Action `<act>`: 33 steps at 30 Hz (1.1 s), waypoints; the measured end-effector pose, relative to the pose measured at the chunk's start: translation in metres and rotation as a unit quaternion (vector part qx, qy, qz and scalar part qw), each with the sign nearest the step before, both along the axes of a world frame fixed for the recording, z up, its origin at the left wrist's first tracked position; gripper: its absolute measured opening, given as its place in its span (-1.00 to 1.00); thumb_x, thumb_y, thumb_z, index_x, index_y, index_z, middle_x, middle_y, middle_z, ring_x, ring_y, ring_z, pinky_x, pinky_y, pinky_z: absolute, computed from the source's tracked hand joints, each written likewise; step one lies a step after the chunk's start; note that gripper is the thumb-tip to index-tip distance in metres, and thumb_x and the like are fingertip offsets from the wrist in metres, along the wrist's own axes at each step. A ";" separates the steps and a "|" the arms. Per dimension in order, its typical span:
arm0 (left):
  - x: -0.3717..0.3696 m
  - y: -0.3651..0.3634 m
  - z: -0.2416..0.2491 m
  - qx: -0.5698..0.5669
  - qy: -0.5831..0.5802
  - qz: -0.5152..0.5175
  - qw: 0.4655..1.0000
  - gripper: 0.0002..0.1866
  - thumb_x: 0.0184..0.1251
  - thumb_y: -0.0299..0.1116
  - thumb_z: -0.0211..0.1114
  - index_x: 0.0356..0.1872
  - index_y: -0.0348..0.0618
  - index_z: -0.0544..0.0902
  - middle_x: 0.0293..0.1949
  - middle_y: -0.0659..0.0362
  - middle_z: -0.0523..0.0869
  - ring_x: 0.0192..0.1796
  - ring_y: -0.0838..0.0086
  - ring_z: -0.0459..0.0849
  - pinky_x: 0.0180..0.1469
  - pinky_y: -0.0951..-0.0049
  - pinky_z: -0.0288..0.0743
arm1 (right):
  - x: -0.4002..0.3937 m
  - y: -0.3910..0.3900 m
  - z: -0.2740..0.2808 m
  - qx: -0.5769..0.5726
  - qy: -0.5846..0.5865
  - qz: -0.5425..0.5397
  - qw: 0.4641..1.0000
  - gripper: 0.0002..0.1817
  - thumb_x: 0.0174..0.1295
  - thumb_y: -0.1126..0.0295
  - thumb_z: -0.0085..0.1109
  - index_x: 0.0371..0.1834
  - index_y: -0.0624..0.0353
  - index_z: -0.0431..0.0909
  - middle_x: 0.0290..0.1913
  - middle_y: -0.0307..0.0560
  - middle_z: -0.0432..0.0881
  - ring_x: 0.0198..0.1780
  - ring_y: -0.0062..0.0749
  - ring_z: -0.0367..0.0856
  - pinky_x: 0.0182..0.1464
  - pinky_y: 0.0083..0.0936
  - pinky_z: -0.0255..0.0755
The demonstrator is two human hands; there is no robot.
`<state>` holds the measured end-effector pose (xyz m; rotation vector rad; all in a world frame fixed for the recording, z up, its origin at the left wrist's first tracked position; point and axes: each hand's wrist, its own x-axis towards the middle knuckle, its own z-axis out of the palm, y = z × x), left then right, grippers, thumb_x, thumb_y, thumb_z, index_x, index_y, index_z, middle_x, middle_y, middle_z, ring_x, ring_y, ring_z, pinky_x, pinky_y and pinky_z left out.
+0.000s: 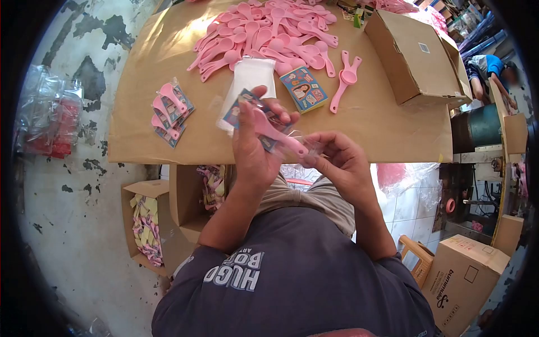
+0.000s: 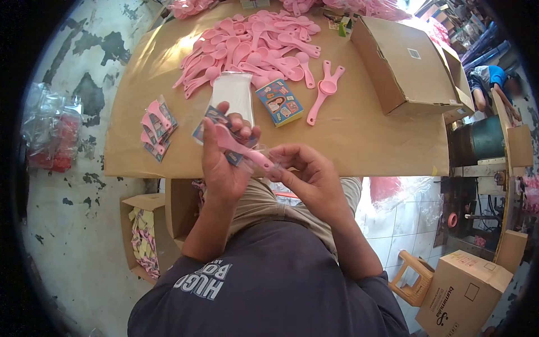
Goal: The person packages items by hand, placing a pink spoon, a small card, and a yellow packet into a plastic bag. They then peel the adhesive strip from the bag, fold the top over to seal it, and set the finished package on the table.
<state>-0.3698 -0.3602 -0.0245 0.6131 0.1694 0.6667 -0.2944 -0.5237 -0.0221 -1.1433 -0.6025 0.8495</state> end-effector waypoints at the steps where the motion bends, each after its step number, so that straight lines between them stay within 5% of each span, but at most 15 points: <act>1: 0.000 -0.002 -0.002 -0.004 0.000 0.002 1.000 -0.46 0.64 0.09 0.11 0.36 -0.11 0.42 -0.18 0.20 0.61 -0.10 0.48 0.65 0.20 0.25 0.63 | -0.001 0.003 -0.003 0.005 0.017 -0.010 1.000 -0.61 0.40 0.52 0.35 0.24 0.33 0.49 0.09 -0.07 0.67 0.04 -0.58 0.68 0.02 -0.60 0.58; 4: 0.001 -0.008 -0.004 -0.094 -0.036 -0.065 0.993 -0.46 0.67 0.05 0.08 0.37 -0.15 0.40 -0.15 0.18 0.61 -0.09 0.44 0.67 0.20 0.23 0.64 | -0.006 0.012 -0.017 0.000 -0.005 -0.055 0.999 -0.55 0.36 0.52 0.40 0.24 0.30 0.45 0.07 -0.13 0.64 0.00 -0.60 0.63 -0.01 -0.59 0.56; 9: -0.003 -0.011 -0.011 -0.093 -0.017 -0.106 0.990 -0.51 0.72 -0.01 0.01 0.35 -0.20 0.40 -0.15 0.16 0.61 -0.08 0.42 0.67 0.20 0.21 0.65 | -0.015 0.026 -0.026 -0.010 -0.059 -0.149 0.987 -0.42 0.24 0.52 0.51 0.29 0.21 0.43 -0.01 -0.15 0.60 -0.08 -0.55 0.57 -0.07 -0.58 0.51; 11: -0.006 -0.008 -0.011 -0.107 0.002 -0.121 0.987 -0.51 0.72 -0.03 0.01 0.37 -0.21 0.40 -0.10 0.14 0.63 -0.05 0.40 0.68 0.20 0.20 0.64 | -0.018 0.030 -0.012 -0.009 -0.293 -0.258 0.921 -0.52 0.19 0.47 0.53 0.18 0.14 0.59 0.07 -0.02 0.63 0.06 -0.35 0.60 0.08 -0.44 0.51; 12: -0.007 -0.006 -0.011 -0.108 0.002 -0.121 0.987 -0.51 0.72 -0.03 0.01 0.37 -0.21 0.40 -0.10 0.14 0.63 -0.05 0.40 0.68 0.20 0.20 0.64 | -0.016 0.027 -0.007 -0.010 -0.293 -0.259 0.920 -0.52 0.19 0.47 0.53 0.18 0.14 0.59 0.07 -0.02 0.63 0.06 -0.35 0.60 0.08 -0.44 0.51; 14: -0.007 0.001 -0.009 -0.104 0.020 -0.128 0.986 -0.51 0.72 -0.08 0.03 0.41 -0.21 0.40 0.06 0.07 0.68 0.06 0.33 0.70 0.24 0.16 0.63 | -0.007 0.015 0.001 -0.002 -0.570 -0.208 0.795 -0.70 0.21 0.32 0.52 -0.01 0.10 0.76 0.25 0.10 0.62 0.27 -0.10 0.54 0.27 -0.23 0.43; 17: -0.007 0.011 0.002 -0.113 0.035 -0.139 0.983 -0.48 0.70 -0.10 0.07 0.44 -0.24 0.37 0.20 -0.04 0.67 0.17 0.23 0.70 0.30 0.08 0.59 | 0.002 0.001 -0.001 0.122 -0.481 -0.141 0.857 -0.83 0.28 0.25 0.44 -0.18 0.05 0.85 0.43 0.13 0.53 0.43 0.06 0.42 0.42 -0.10 0.30; 19: -0.010 0.014 0.007 -0.120 0.015 -0.171 0.978 -0.47 0.71 -0.08 0.03 0.46 -0.25 0.36 0.30 -0.09 0.61 0.31 0.17 0.63 0.38 0.06 0.52 | 0.009 -0.002 -0.001 0.148 -0.434 -0.144 0.877 -0.77 0.28 0.27 0.39 -0.05 0.02 0.83 0.48 0.12 0.48 0.49 0.10 0.37 0.47 -0.07 0.27; 21: -0.012 0.010 0.017 -0.118 0.019 -0.219 0.969 -0.42 0.73 -0.07 -0.06 0.52 -0.30 0.29 0.41 -0.16 0.51 0.43 0.11 0.53 0.49 0.06 0.41 | 0.016 0.001 0.005 0.001 -0.497 -0.219 0.839 -0.71 0.25 0.31 0.40 0.05 -0.01 0.80 0.48 0.15 0.47 0.51 0.12 0.34 0.50 -0.05 0.24; 22: -0.012 0.007 0.019 -0.117 0.019 -0.220 0.968 -0.42 0.73 -0.07 -0.06 0.52 -0.30 0.29 0.41 -0.16 0.51 0.43 0.11 0.53 0.49 0.06 0.41 | 0.021 0.003 0.006 -0.034 -0.590 -0.209 0.779 -0.61 0.20 0.38 0.43 0.13 -0.12 0.78 0.50 0.07 0.46 0.56 0.11 0.29 0.50 -0.04 0.26; 25: -0.014 -0.006 0.019 -0.120 0.028 -0.256 0.959 -0.42 0.74 -0.06 -0.06 0.53 -0.27 0.26 0.43 -0.14 0.50 0.48 0.15 0.48 0.49 0.14 0.42 | 0.017 0.016 0.006 -0.026 -0.654 -0.192 0.731 -0.51 0.10 0.47 0.45 0.13 -0.25 0.78 0.52 -0.03 0.45 0.58 0.11 0.26 0.50 -0.02 0.28; 30: -0.016 -0.011 0.010 -0.116 0.019 -0.286 0.951 -0.35 0.72 -0.03 -0.03 0.56 -0.30 0.19 0.44 -0.13 0.49 0.49 0.20 0.47 0.50 0.15 0.40 | 0.018 0.011 0.016 0.031 -0.605 -0.147 0.782 -0.49 0.01 0.46 0.50 0.08 -0.30 0.81 0.51 -0.07 0.47 0.61 0.09 0.21 0.49 -0.07 0.31; 33: -0.021 -0.004 0.009 -0.067 0.020 -0.272 0.960 -0.31 0.69 0.02 0.02 0.56 -0.31 0.20 0.42 -0.13 0.50 0.48 0.23 0.48 0.48 0.15 0.42 | 0.022 0.002 0.015 0.122 -0.391 -0.112 0.906 -0.58 0.03 0.50 0.51 0.04 0.10 0.80 0.13 0.05 0.73 0.23 -0.14 0.67 0.20 -0.27 0.55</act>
